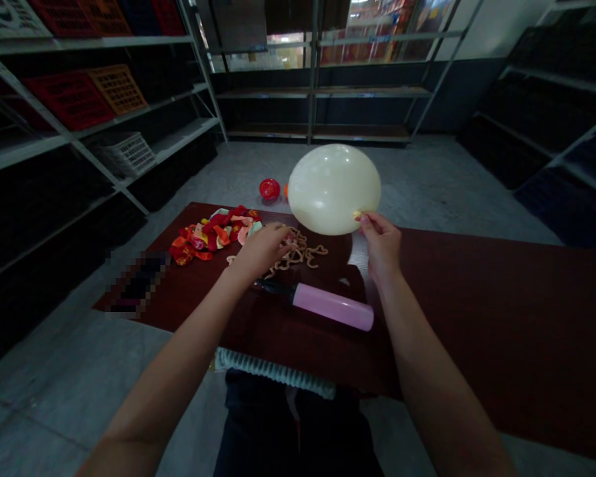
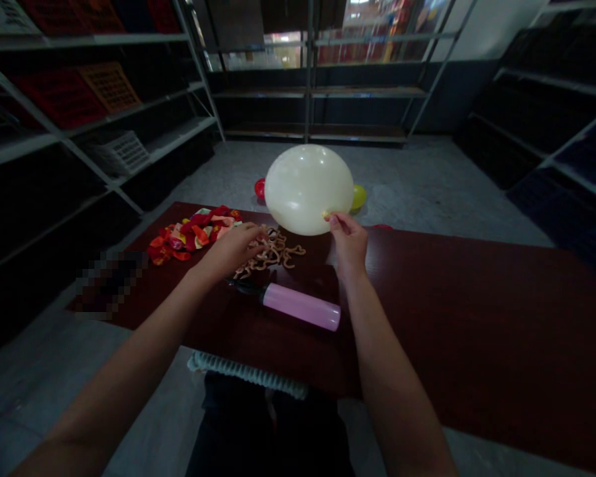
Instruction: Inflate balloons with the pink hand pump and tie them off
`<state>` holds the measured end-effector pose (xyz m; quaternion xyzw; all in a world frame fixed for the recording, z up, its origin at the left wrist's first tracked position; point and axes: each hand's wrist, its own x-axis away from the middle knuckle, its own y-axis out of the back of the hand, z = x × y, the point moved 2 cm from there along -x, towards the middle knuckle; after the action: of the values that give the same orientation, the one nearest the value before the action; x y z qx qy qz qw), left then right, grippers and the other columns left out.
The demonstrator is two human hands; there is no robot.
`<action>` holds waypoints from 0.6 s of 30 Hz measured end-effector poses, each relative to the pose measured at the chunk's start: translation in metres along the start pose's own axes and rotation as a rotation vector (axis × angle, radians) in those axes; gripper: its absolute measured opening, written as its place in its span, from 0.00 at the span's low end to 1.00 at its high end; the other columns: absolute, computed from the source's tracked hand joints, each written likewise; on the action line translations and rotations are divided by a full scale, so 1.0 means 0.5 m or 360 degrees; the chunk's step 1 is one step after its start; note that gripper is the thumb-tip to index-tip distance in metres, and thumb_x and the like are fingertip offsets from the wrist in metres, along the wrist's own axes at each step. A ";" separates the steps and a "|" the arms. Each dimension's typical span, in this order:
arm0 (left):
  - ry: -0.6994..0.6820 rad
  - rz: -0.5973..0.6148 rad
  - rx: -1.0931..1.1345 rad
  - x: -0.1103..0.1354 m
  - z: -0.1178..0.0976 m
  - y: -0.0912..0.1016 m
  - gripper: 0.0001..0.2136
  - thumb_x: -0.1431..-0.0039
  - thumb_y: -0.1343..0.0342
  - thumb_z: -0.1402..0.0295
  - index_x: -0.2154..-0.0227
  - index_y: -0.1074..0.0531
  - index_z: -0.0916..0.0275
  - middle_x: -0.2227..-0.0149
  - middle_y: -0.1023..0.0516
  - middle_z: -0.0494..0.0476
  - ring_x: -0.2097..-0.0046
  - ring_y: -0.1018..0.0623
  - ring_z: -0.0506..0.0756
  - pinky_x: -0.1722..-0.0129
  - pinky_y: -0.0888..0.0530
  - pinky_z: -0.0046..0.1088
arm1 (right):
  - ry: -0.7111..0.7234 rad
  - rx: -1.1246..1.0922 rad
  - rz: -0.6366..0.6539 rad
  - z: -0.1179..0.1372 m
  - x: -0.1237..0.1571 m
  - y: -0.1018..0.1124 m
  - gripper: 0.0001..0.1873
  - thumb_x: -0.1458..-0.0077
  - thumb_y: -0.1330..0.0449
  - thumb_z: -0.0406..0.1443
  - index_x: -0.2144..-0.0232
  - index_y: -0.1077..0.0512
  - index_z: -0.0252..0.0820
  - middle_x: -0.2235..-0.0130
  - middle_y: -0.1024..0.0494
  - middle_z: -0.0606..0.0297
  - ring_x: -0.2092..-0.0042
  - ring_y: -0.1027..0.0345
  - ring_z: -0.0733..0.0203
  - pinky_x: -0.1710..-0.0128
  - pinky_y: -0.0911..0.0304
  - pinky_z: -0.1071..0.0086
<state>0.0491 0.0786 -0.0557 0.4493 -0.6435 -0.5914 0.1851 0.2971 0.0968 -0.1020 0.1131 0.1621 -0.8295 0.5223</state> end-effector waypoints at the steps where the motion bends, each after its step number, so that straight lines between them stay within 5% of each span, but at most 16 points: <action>1: 0.0041 0.0037 -0.0069 0.004 0.007 -0.010 0.09 0.40 0.42 0.67 0.57 0.27 0.63 0.55 0.24 0.61 0.54 0.24 0.58 0.55 0.29 0.35 | -0.0058 -0.0074 -0.0065 -0.007 -0.001 0.007 0.14 0.55 0.33 0.47 0.69 0.22 0.46 0.65 0.20 0.67 0.68 0.31 0.65 0.64 0.34 0.66; 5: 0.0140 0.0160 -0.0399 0.006 0.012 -0.040 0.07 0.42 0.41 0.69 0.62 0.25 0.65 0.55 0.24 0.65 0.55 0.24 0.61 0.55 0.30 0.40 | -0.0234 -0.0265 -0.0181 -0.028 -0.007 0.020 0.18 0.57 0.32 0.48 0.65 0.23 0.47 0.63 0.20 0.68 0.71 0.34 0.70 0.69 0.37 0.71; 8: 0.0099 0.0062 -0.0385 0.003 0.009 -0.041 0.03 0.41 0.43 0.70 0.68 0.26 0.64 0.58 0.23 0.62 0.55 0.24 0.60 0.52 0.31 0.43 | -0.0254 -0.0201 -0.0141 -0.040 -0.013 0.023 0.19 0.54 0.35 0.49 0.61 0.24 0.47 0.60 0.20 0.65 0.71 0.34 0.69 0.70 0.37 0.71; 14: 0.0237 -0.0290 0.0830 -0.021 0.003 0.000 0.06 0.37 0.47 0.66 0.64 0.32 0.63 0.62 0.22 0.59 0.59 0.22 0.54 0.59 0.27 0.34 | -0.0298 -0.0211 -0.0112 -0.037 -0.007 0.021 0.19 0.52 0.36 0.47 0.59 0.24 0.45 0.59 0.21 0.61 0.70 0.35 0.68 0.68 0.37 0.69; 18: 0.0102 -0.0350 0.1427 -0.062 -0.041 0.025 0.03 0.35 0.51 0.67 0.62 0.37 0.61 0.68 0.22 0.56 0.65 0.22 0.51 0.64 0.25 0.29 | -0.0323 -0.0194 -0.0127 -0.016 0.004 0.012 0.21 0.53 0.36 0.48 0.59 0.24 0.44 0.59 0.21 0.60 0.70 0.35 0.67 0.69 0.37 0.69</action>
<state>0.0765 0.0899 -0.0301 0.5686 -0.7782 -0.2566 -0.0716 0.3016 0.0957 -0.1109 -0.0100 0.1629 -0.8454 0.5085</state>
